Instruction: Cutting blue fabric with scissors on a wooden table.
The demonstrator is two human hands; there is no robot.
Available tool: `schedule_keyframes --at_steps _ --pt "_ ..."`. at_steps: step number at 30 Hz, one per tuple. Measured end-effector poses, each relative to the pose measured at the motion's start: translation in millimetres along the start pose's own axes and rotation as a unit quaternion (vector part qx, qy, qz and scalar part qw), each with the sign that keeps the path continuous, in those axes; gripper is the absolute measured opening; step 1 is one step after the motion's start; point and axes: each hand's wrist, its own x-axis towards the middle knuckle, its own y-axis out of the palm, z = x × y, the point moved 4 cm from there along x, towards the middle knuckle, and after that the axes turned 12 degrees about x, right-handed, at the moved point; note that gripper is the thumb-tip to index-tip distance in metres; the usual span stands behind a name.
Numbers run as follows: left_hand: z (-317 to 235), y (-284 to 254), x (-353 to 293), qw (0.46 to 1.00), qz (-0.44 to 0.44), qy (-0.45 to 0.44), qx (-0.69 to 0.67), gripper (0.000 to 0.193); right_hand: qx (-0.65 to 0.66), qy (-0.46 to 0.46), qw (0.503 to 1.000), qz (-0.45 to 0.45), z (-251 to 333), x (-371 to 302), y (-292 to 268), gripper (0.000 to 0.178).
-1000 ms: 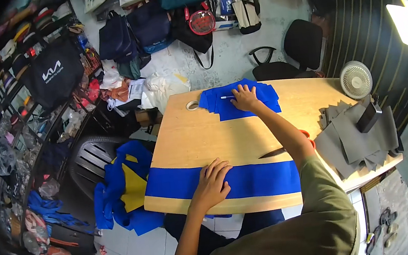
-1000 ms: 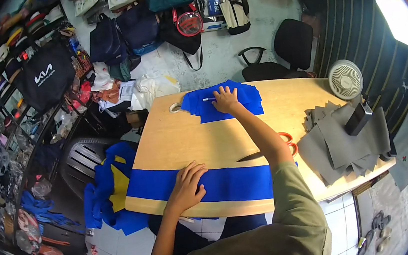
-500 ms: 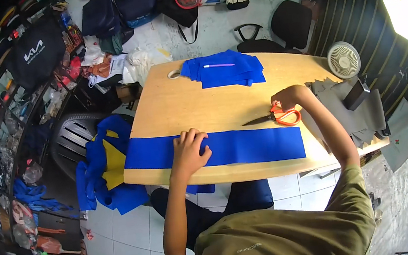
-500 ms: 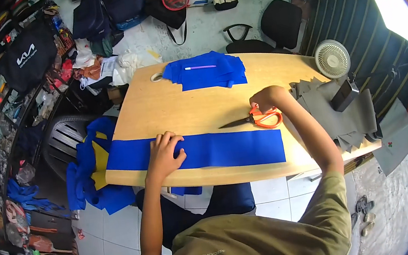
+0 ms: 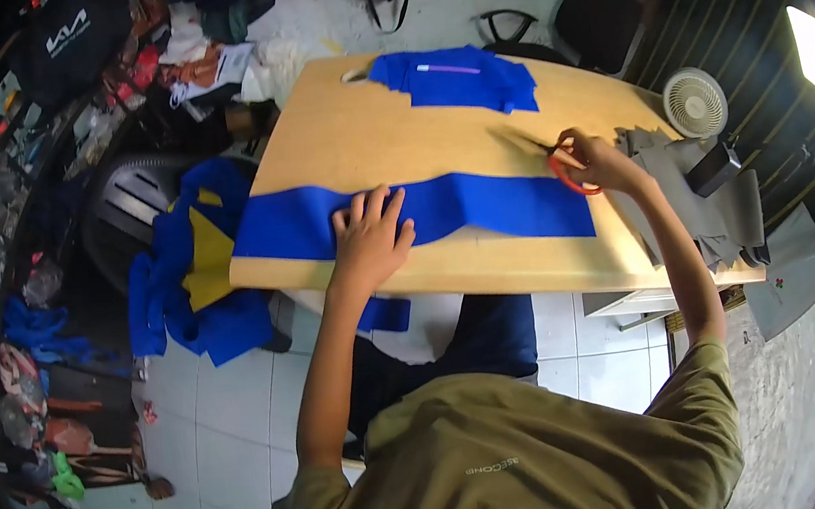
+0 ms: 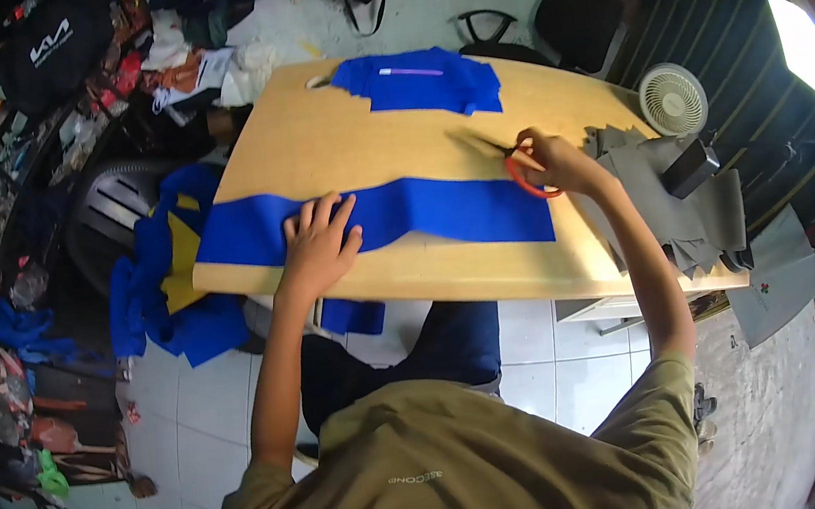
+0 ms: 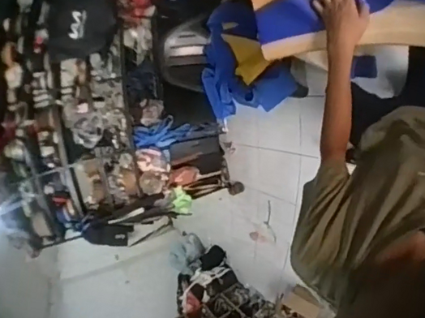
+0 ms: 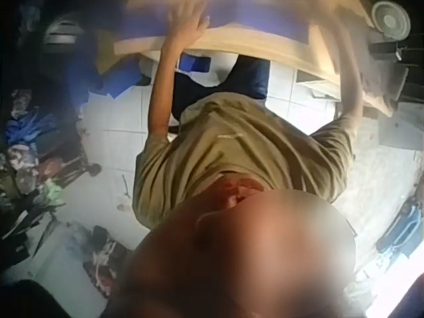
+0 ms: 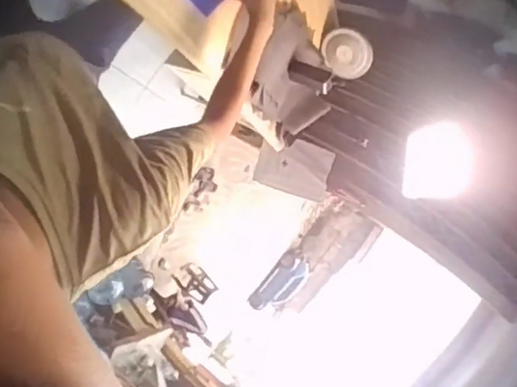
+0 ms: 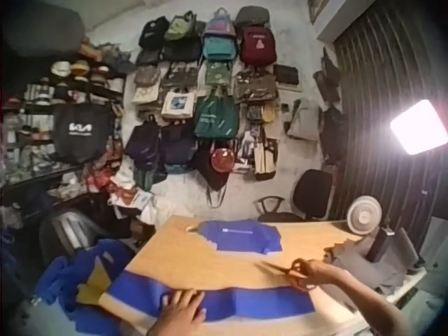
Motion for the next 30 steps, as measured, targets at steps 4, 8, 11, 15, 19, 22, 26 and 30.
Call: schedule_keyframes --at_steps 4,8,11,15,19,22,26,30 --pt "-6.1 0.2 0.3 0.999 0.036 -0.029 0.008 0.050 0.093 -0.053 0.982 -0.156 20.1 -29.1 -12.4 0.052" --pt "-20.0 -4.4 1.0 0.998 0.058 -0.032 0.021 0.051 0.404 -0.067 0.885 -0.224 57.8 -71.0 10.3 0.067" --pt "-36.1 -4.9 4.0 0.998 0.048 -0.015 0.022 0.051 0.494 -0.067 0.830 -0.249 103.7 -105.6 50.5 0.071" --pt "-54.7 -5.7 6.9 0.997 0.069 -0.020 0.020 0.050 0.668 -0.003 0.725 -0.165 146.6 -134.9 120.6 0.087" --pt "-60.0 -6.0 4.4 0.998 0.066 -0.006 0.001 0.050 0.659 0.074 0.733 -0.150 162.5 -160.7 167.3 0.094" --pt "-63.5 -13.7 -5.0 0.998 0.063 0.022 -0.019 0.051 0.647 0.109 0.750 -0.085 179.0 -176.9 172.3 0.079" --pt "-76.7 -10.3 -11.8 0.995 0.039 0.084 0.031 0.047 0.622 0.175 0.763 -0.013 191.7 -194.1 177.9 0.066" --pt "-92.9 -5.0 -5.4 0.992 0.090 0.088 -0.015 0.047 0.627 0.189 0.756 0.000 200.4 -198.5 178.7 0.070"
